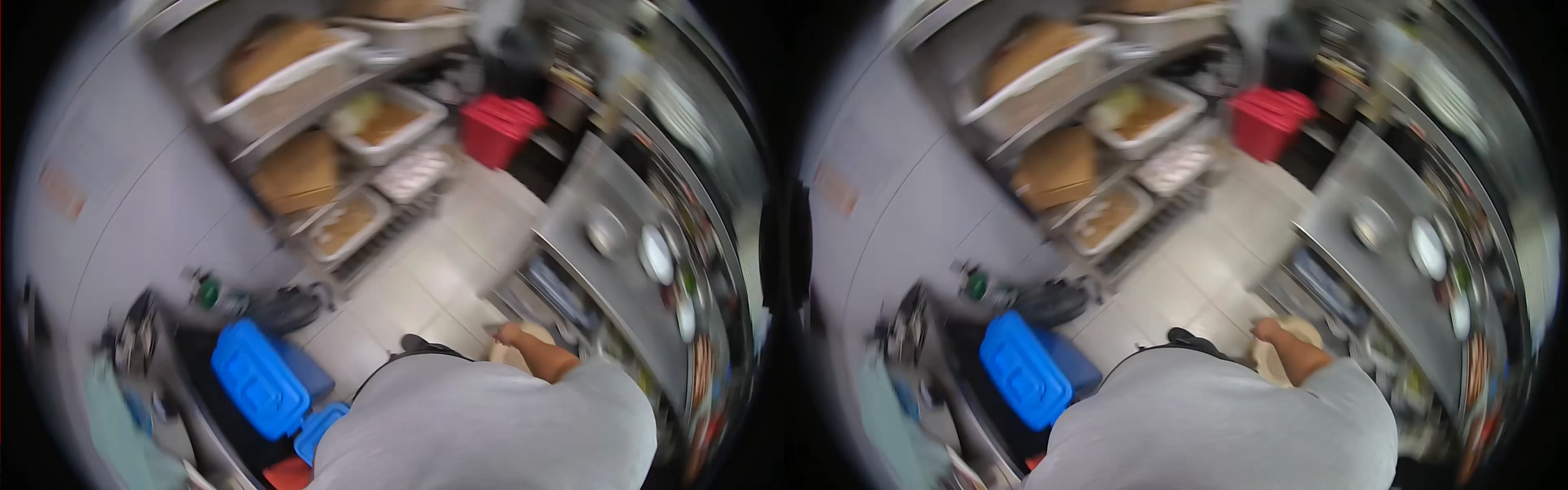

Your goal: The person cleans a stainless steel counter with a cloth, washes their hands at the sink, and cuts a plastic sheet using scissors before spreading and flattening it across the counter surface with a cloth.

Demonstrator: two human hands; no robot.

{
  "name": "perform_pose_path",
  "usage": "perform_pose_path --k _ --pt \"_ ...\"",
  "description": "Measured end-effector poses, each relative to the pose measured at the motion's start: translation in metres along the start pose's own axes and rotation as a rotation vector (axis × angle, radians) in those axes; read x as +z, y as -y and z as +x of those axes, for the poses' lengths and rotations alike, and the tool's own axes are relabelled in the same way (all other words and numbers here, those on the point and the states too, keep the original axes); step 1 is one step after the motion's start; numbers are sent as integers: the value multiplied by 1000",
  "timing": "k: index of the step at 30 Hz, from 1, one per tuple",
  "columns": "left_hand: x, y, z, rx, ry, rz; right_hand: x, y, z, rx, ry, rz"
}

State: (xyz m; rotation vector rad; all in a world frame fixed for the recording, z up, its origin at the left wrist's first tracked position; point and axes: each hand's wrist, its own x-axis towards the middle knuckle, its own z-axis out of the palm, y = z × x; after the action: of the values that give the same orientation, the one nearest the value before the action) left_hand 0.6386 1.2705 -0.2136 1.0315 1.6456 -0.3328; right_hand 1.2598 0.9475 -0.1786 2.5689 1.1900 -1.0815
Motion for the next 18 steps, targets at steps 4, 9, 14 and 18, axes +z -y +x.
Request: perform_pose_path --k 4,9,14,18 --pt "72 51 -26 -212 -105 -392 -93 95 133 -682 28 -197" --pt "153 21 -57 -171 -159 -665 -180 371 179 -752 322 -25" --pt "209 39 -94 -249 -245 -833 -207 594 87 -1271 521 194" --pt "227 72 -129 -381 -348 -993 -228 693 16 -1240 893 130"
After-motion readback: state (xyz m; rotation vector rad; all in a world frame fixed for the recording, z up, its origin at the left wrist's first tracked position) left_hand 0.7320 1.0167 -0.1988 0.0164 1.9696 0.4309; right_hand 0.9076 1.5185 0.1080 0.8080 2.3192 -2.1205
